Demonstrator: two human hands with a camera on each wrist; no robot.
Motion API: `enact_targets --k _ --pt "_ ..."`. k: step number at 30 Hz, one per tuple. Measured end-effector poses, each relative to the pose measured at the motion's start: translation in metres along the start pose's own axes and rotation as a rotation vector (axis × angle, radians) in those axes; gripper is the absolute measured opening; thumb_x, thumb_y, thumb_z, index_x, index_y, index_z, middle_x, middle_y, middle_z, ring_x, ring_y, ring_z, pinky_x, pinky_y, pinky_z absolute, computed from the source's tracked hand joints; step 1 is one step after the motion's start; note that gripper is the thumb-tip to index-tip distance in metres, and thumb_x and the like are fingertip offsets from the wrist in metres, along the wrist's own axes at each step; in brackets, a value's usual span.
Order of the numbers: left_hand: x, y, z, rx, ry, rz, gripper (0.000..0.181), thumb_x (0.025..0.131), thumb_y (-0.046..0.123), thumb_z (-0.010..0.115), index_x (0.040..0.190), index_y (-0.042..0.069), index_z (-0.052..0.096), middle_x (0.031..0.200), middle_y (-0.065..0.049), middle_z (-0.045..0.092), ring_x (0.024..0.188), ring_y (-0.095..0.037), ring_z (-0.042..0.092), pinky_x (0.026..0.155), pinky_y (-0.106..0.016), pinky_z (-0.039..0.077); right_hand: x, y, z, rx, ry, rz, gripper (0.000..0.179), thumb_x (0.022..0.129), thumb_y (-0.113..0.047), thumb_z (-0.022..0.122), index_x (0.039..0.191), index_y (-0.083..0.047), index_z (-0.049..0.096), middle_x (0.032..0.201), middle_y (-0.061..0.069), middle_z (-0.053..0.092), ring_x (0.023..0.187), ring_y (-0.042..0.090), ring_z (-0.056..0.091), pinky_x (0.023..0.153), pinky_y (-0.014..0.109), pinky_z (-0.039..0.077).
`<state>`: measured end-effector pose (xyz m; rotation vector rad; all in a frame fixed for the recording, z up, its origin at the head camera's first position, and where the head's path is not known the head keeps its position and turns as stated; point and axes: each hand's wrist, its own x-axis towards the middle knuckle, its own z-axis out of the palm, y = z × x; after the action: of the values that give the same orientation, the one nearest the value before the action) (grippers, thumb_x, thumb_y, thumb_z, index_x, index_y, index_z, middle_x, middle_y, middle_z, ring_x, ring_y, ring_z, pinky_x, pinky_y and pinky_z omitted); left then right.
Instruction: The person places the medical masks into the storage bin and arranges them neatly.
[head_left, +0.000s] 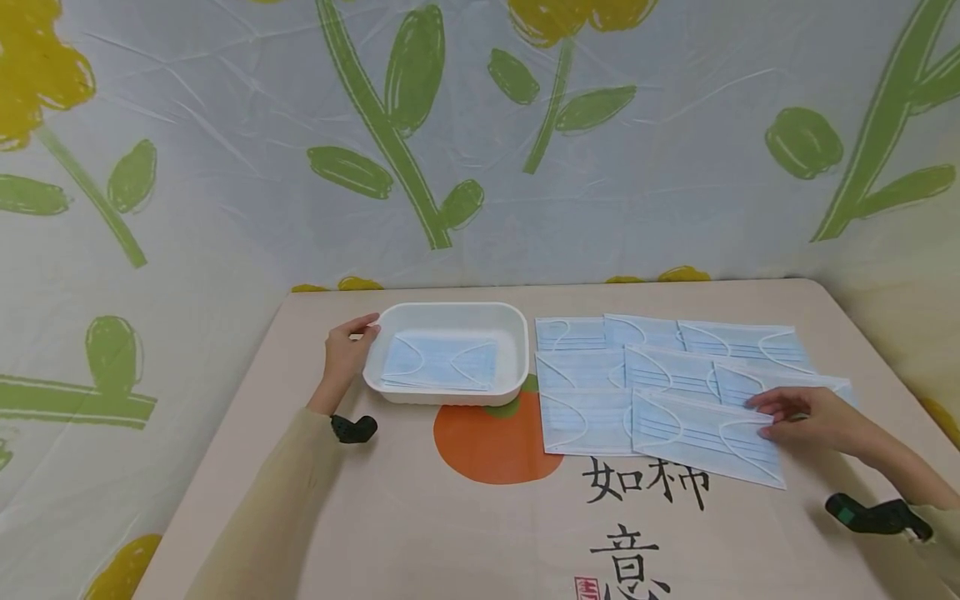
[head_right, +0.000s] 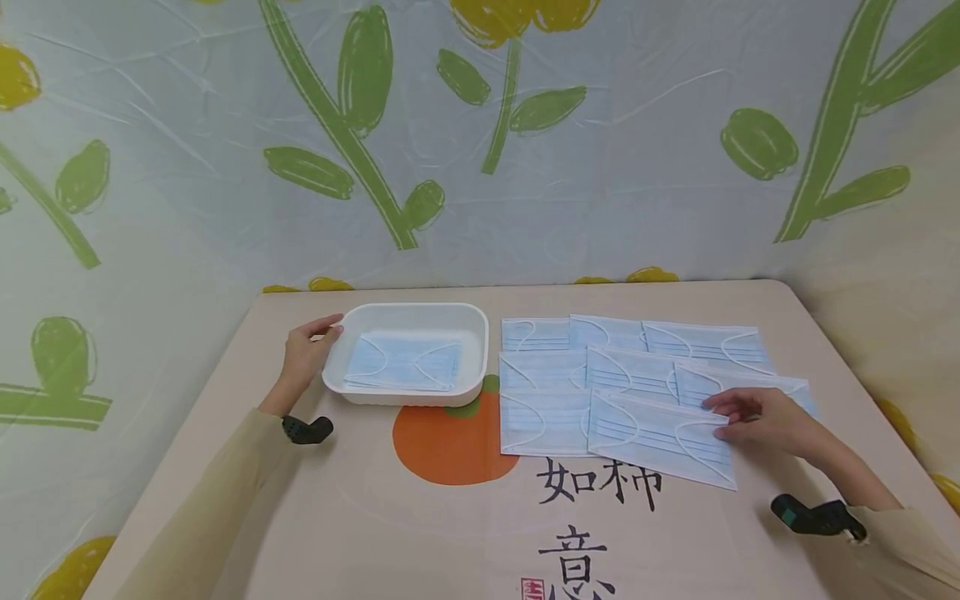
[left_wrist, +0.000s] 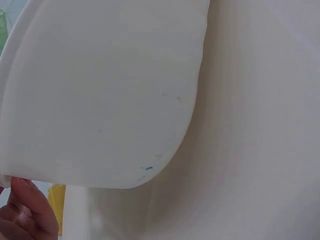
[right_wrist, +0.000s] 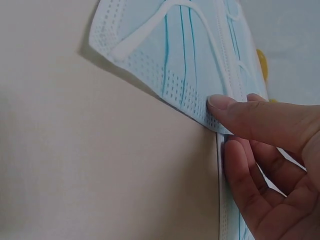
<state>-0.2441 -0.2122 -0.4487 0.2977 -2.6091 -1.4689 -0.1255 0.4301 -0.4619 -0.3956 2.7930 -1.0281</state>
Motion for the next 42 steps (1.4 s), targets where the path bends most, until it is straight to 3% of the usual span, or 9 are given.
enact_targets --k 4,9,19,23,26,30,34,39,42 --pt "0.001 -0.001 0.000 -0.001 -0.001 -0.005 0.032 0.097 0.021 0.055 0.127 0.011 0.064 0.122 -0.014 0.063 0.110 -0.026 0.053 0.093 -0.038 0.046 0.000 -0.003 0.000 -0.014 -0.014 0.032 0.027 0.079 -0.004 0.074 0.103 0.007 0.066 0.080 -0.017 0.061 0.068 0.000 0.050 0.060 0.016 0.042" --pt "0.002 -0.002 0.001 -0.008 -0.001 0.005 0.032 0.097 0.020 0.056 0.127 0.011 0.064 0.121 -0.014 0.063 0.110 -0.027 0.052 0.095 -0.039 0.046 0.000 -0.009 -0.002 -0.053 -0.037 0.086 0.033 0.082 -0.011 0.074 0.107 0.009 0.066 0.080 -0.009 0.064 0.069 0.000 0.049 0.060 0.017 0.043" --pt "0.003 -0.002 0.001 -0.002 0.005 0.009 0.032 0.097 0.021 0.056 0.127 0.012 0.064 0.119 -0.014 0.063 0.108 -0.026 0.053 0.091 -0.036 0.045 0.001 -0.004 -0.001 -0.099 -0.013 0.084 0.029 0.084 -0.015 0.073 0.103 0.006 0.070 0.080 -0.008 0.062 0.068 0.000 0.044 0.056 0.019 0.039" --pt "0.003 -0.002 0.000 0.001 0.002 0.012 0.032 0.097 0.021 0.056 0.126 0.011 0.064 0.118 -0.014 0.063 0.107 -0.026 0.053 0.090 -0.035 0.045 0.001 -0.005 -0.002 -0.110 -0.020 0.124 0.029 0.085 -0.017 0.072 0.104 0.005 0.070 0.084 -0.010 0.062 0.069 -0.001 0.044 0.058 0.019 0.040" --pt "0.002 -0.002 0.000 0.001 0.000 0.010 0.032 0.097 0.021 0.056 0.126 0.012 0.064 0.119 -0.014 0.063 0.108 -0.025 0.053 0.090 -0.035 0.044 0.001 -0.007 -0.004 -0.105 -0.043 0.168 0.032 0.087 -0.020 0.070 0.106 0.006 0.069 0.090 -0.003 0.065 0.070 -0.002 0.045 0.059 0.019 0.041" --pt "0.002 -0.001 0.000 -0.007 -0.003 0.002 0.032 0.097 0.020 0.056 0.127 0.012 0.064 0.120 -0.013 0.063 0.108 -0.025 0.052 0.090 -0.035 0.044 0.000 -0.009 -0.007 -0.081 -0.075 0.218 0.038 0.090 -0.023 0.066 0.112 0.008 0.065 0.094 -0.001 0.067 0.070 -0.002 0.047 0.060 0.019 0.044" --pt "0.001 0.000 0.000 -0.003 -0.001 0.001 0.032 0.097 0.020 0.056 0.127 0.011 0.063 0.120 -0.014 0.063 0.108 -0.025 0.053 0.091 -0.035 0.045 -0.001 -0.009 -0.010 -0.026 -0.100 0.237 0.042 0.093 -0.022 0.063 0.116 0.013 0.061 0.089 -0.012 0.065 0.071 -0.002 0.053 0.063 0.018 0.049" --pt "0.001 -0.001 0.000 -0.008 0.000 0.006 0.032 0.097 0.020 0.057 0.126 0.011 0.064 0.118 -0.014 0.063 0.106 -0.025 0.053 0.091 -0.035 0.044 -0.003 -0.005 -0.013 0.123 -0.142 0.235 0.044 0.095 -0.016 0.059 0.121 0.019 0.052 0.091 -0.027 0.062 0.075 -0.003 0.060 0.068 0.018 0.053" --pt "0.001 -0.001 0.000 -0.009 0.001 0.005 0.032 0.097 0.021 0.057 0.126 0.011 0.064 0.118 -0.014 0.063 0.106 -0.025 0.052 0.092 -0.035 0.044 -0.003 -0.003 -0.014 0.194 -0.135 0.245 0.037 0.096 -0.015 0.057 0.119 0.014 0.056 0.092 -0.031 0.061 0.077 -0.001 0.061 0.069 0.018 0.054"
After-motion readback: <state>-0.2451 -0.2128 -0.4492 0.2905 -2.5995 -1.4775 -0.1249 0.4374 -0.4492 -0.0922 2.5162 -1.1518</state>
